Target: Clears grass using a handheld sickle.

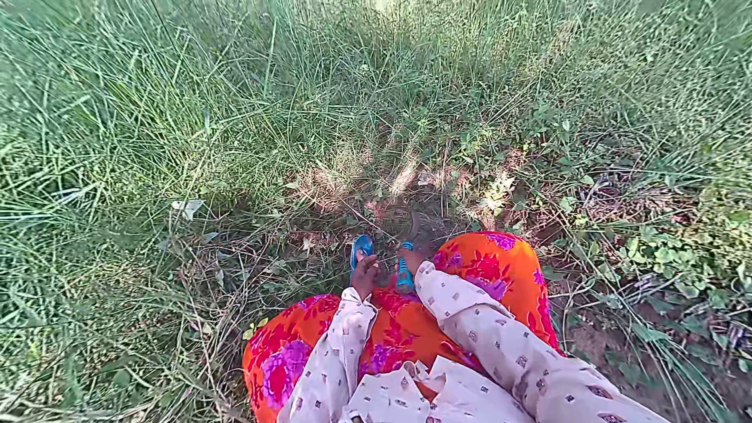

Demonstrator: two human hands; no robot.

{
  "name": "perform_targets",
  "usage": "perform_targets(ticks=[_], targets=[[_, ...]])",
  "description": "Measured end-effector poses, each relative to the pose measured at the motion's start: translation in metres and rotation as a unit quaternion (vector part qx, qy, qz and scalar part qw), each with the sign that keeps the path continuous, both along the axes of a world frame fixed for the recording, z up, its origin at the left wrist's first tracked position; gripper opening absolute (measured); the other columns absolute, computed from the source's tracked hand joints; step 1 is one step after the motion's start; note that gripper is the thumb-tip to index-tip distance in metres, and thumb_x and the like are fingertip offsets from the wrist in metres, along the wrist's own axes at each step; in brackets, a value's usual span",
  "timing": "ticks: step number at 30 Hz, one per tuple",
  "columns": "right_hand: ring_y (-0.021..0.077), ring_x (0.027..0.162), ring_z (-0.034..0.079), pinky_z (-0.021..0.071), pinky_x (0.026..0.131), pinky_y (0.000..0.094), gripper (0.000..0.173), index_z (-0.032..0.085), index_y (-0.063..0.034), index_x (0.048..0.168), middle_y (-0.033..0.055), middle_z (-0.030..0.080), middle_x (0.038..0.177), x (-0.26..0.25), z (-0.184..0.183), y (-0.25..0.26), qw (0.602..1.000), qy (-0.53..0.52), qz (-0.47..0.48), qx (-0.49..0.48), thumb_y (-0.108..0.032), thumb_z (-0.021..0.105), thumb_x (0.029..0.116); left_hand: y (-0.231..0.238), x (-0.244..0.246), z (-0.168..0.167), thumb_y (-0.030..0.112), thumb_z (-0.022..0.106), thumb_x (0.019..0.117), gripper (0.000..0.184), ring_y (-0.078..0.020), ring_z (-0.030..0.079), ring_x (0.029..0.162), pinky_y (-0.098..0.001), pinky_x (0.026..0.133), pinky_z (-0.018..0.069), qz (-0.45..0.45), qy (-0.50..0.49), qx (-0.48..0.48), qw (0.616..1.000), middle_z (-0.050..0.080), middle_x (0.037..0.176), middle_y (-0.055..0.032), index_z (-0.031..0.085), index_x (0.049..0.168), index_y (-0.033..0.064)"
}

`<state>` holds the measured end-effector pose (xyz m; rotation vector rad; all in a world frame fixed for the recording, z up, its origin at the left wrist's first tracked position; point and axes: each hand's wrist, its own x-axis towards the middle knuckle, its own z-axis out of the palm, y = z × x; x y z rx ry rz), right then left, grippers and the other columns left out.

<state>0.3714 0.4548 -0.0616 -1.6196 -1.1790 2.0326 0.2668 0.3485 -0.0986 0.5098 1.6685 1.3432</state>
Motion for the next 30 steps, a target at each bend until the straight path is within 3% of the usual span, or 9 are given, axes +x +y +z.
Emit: perform_targets(ticks=[5,9,12,15,19,22,24,27,30], targets=[[0.0221,0.076,0.064,0.0559,0.072,0.0377,0.038,0.045,0.0059,0.139,0.0164,0.062,0.096,0.002,-0.006,0.010,0.987,-0.044,-0.025,0.152,-0.015,0.052,0.1071,0.000,0.000,-0.005,0.004,0.045,0.1076,0.039,-0.0165,0.060,0.098,-0.0300,0.083,0.0510,-0.012,0.003,0.004,1.000,0.055,0.132,-0.0203,0.044,0.145,-0.0043],[0.0274,0.109,0.066,0.0508,0.098,0.0419,0.047,0.049,0.0068,0.142,0.0236,0.063,0.125,0.003,-0.010,0.022,0.981,-0.156,0.070,0.088,-0.027,0.052,0.1090,0.001,0.003,-0.002,0.004,0.045,0.1073,0.038,-0.0161,0.060,0.099,-0.0305,0.083,0.0507,-0.008,0.006,0.006,1.000,0.055,0.133,-0.0195,0.045,0.145,-0.0036],[0.0160,0.077,0.061,0.0527,0.074,0.0309,0.036,0.051,0.0049,0.133,0.0129,0.060,0.100,-0.003,-0.015,0.005,0.991,-0.086,0.097,0.020,-0.023,0.046,0.1110,-0.002,0.001,0.000,0.003,0.044,0.1075,0.038,-0.0185,0.060,0.101,-0.0328,0.085,0.0513,-0.004,0.009,0.007,1.000,0.055,0.134,-0.0206,0.045,0.145,-0.0038],[0.0182,0.074,0.062,0.0541,0.073,0.0338,0.035,0.050,0.0061,0.134,0.0142,0.062,0.095,-0.002,-0.008,0.005,0.994,-0.047,0.024,0.092,-0.019,0.051,0.1093,-0.001,0.003,-0.007,0.004,0.045,0.1071,0.038,-0.0200,0.061,0.103,-0.0338,0.087,0.0518,-0.005,0.008,0.019,1.000,0.055,0.135,-0.0224,0.046,0.144,-0.0049],[0.0257,0.086,0.066,0.0557,0.081,0.0407,0.047,0.039,0.0060,0.145,0.0213,0.063,0.107,-0.001,-0.007,0.018,0.981,-0.072,-0.038,0.174,-0.020,0.054,0.1080,-0.002,0.002,-0.006,0.004,0.045,0.1073,0.038,-0.0203,0.062,0.104,-0.0329,0.088,0.0517,-0.003,0.005,0.021,1.000,0.055,0.135,-0.0226,0.045,0.144,-0.0053],[0.0331,0.120,0.063,0.0483,0.104,0.0466,0.054,0.042,0.0074,0.147,0.0277,0.060,0.133,0.003,-0.005,0.019,0.977,-0.169,0.049,0.121,-0.027,0.054,0.1081,0.001,0.003,-0.003,0.004,0.045,0.1076,0.038,-0.0195,0.061,0.103,-0.0321,0.087,0.0519,-0.002,0.000,0.022,1.000,0.055,0.135,-0.0223,0.044,0.145,-0.0055],[0.0242,0.108,0.064,0.0510,0.096,0.0386,0.050,0.043,0.0059,0.147,0.0219,0.060,0.128,0.000,-0.020,0.017,0.980,-0.157,0.111,0.054,-0.028,0.049,0.1103,0.000,0.005,-0.004,0.004,0.046,0.1070,0.038,-0.0201,0.062,0.104,-0.0330,0.088,0.0522,-0.001,0.004,0.023,1.000,0.055,0.135,-0.0232,0.045,0.144,-0.0061],[0.0207,0.083,0.064,0.0542,0.079,0.0354,0.041,0.048,0.0056,0.138,0.0177,0.062,0.106,-0.006,-0.017,0.003,0.993,-0.081,0.062,0.053,-0.024,0.050,0.1099,-0.001,0.002,-0.004,0.004,0.046,0.1066,0.039,-0.0229,0.062,0.108,-0.0351,0.090,0.0521,-0.004,0.005,0.021,1.000,0.053,0.139,-0.0252,0.045,0.144,-0.0059],[0.0265,0.085,0.066,0.0558,0.080,0.0422,0.046,0.041,0.0046,0.145,0.0210,0.064,0.106,-0.003,-0.011,0.007,0.987,-0.058,0.014,0.146,-0.018,0.052,0.1076,-0.002,0.002,-0.005,0.004,0.046,0.1070,0.039,-0.0235,0.061,0.109,-0.0358,0.091,0.0518,-0.003,0.000,0.017,1.000,0.052,0.139,-0.0251,0.045,0.145,-0.0054]])
